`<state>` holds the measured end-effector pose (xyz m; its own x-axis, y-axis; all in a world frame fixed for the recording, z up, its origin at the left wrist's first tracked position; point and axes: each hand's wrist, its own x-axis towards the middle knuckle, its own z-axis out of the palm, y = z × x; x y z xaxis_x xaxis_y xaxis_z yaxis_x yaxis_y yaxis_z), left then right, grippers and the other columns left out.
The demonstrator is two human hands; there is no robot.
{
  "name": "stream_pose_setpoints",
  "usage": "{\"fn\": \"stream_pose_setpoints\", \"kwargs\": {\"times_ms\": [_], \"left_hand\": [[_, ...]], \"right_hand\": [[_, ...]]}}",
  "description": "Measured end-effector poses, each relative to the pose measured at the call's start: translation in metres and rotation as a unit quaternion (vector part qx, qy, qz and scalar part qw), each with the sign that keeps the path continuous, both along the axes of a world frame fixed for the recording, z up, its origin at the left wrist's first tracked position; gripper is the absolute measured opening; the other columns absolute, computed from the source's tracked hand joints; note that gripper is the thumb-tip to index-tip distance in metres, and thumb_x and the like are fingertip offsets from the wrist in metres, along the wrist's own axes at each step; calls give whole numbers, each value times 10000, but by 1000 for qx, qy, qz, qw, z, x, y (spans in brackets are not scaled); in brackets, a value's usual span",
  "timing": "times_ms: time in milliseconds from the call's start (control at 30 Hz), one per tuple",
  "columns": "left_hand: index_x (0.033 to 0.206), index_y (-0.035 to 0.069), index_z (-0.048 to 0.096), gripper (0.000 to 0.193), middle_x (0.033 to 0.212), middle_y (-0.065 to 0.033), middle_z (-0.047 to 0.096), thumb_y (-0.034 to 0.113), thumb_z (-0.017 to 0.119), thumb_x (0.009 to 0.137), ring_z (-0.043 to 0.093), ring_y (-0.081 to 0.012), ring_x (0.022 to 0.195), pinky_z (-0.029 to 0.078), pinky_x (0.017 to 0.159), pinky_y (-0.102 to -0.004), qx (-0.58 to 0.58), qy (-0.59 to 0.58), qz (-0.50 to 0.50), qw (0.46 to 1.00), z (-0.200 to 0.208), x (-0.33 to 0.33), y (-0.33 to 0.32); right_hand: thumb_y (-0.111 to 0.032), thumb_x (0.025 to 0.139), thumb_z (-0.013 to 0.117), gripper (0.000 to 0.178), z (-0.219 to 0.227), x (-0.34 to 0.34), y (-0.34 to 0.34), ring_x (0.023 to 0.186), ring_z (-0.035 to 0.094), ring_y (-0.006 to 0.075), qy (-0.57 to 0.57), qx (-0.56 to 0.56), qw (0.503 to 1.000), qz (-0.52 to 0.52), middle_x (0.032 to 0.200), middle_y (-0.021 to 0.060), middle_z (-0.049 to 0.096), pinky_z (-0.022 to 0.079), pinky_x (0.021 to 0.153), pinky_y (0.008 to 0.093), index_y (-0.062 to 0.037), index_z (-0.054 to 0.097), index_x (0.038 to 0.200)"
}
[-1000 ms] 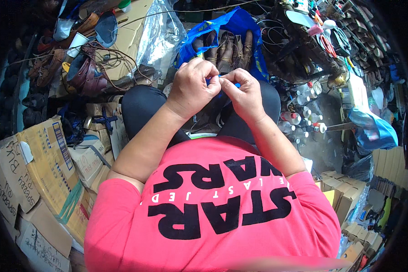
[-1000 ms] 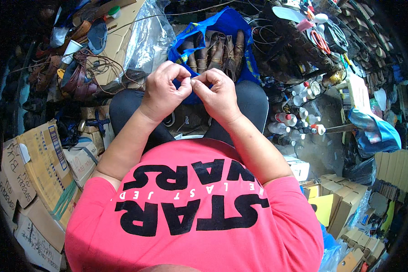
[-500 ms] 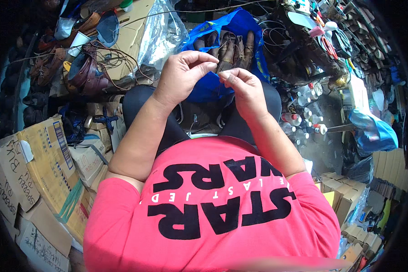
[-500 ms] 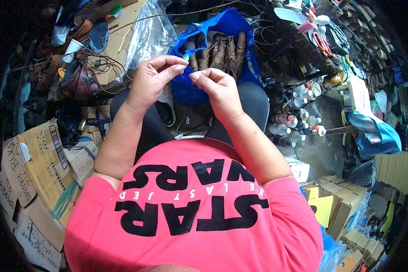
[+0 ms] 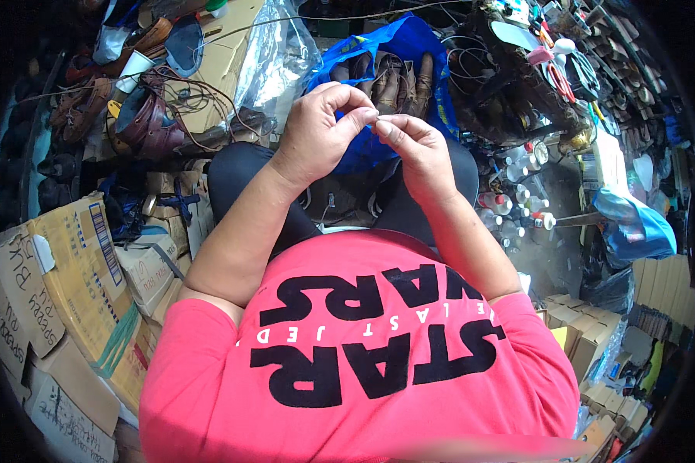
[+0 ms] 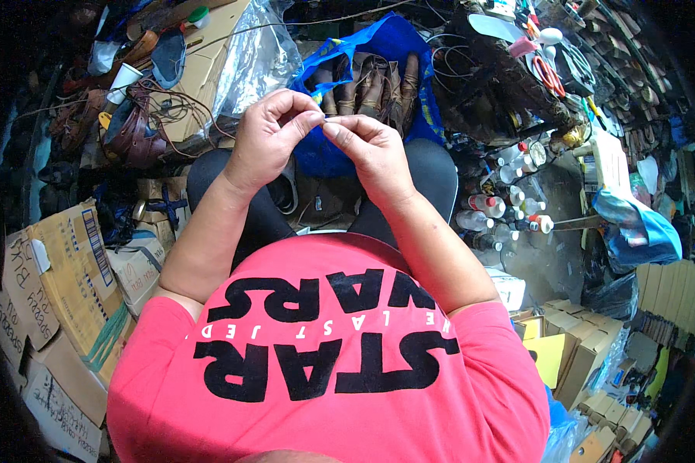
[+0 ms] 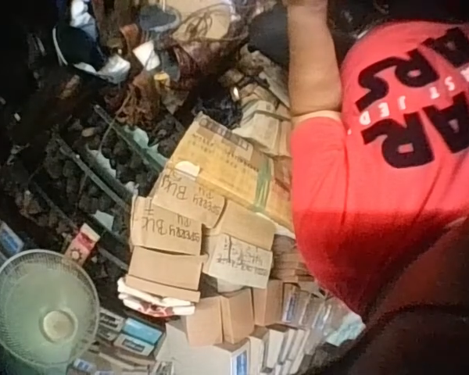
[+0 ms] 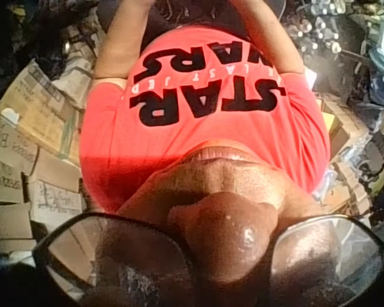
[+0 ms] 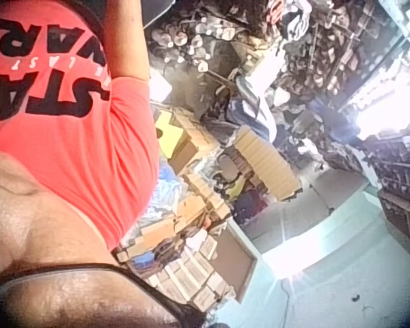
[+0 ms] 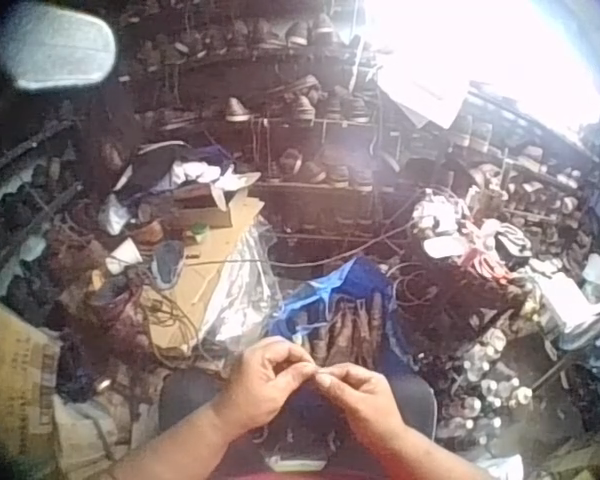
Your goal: Sewing leather shoe components together using a needle and thread.
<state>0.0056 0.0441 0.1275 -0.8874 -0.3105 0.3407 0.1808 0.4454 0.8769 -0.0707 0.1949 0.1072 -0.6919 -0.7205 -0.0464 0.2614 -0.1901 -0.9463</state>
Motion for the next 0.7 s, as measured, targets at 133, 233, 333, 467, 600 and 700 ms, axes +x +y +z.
{"fn": "stream_pose_setpoints", "kwargs": {"times_ms": [133,233,333,467,600,700], "left_hand": [[825,8,604,63,767,2,565,69,621,830,511,-54,713,422,653,-196,34,-1,5,999,2,2,3],[829,17,601,58,759,21,554,72,619,836,491,-36,692,409,623,-181,64,-10,6,998,4,3,5],[825,20,599,55,754,25,548,70,619,836,487,-33,683,406,614,-177,73,-4,5,997,4,2,6],[815,11,596,58,756,15,550,62,616,836,496,-44,680,413,621,-181,46,3,9,999,4,2,7],[805,5,592,75,759,10,551,67,604,844,503,-51,698,423,638,-193,13,0,12,1000,3,1,8],[818,13,592,80,755,10,549,83,589,856,494,-49,712,416,647,-200,5,-14,17,1000,2,1,10]], "right_hand": [[-173,827,657,256,3,1,1,856,556,72,2,-13,1000,-26,954,32,632,433,775,210,-7,642,1021],[-152,812,671,259,7,2,-2,888,554,77,6,-30,998,-60,957,34,627,441,785,214,-10,642,1027],[-119,790,690,232,5,1,-2,860,563,80,24,-35,998,-49,911,29,624,453,767,213,-6,652,989],[-93,777,698,189,4,-1,-3,814,563,75,45,-26,998,-46,864,18,618,458,723,204,-8,663,943],[-81,785,688,129,0,-6,0,767,551,65,96,1,994,-45,840,11,619,447,684,195,-6,665,888],[-76,786,684,117,4,-5,2,757,549,63,74,-12,997,-29,825,12,623,442,676,196,-5,658,875]]}}
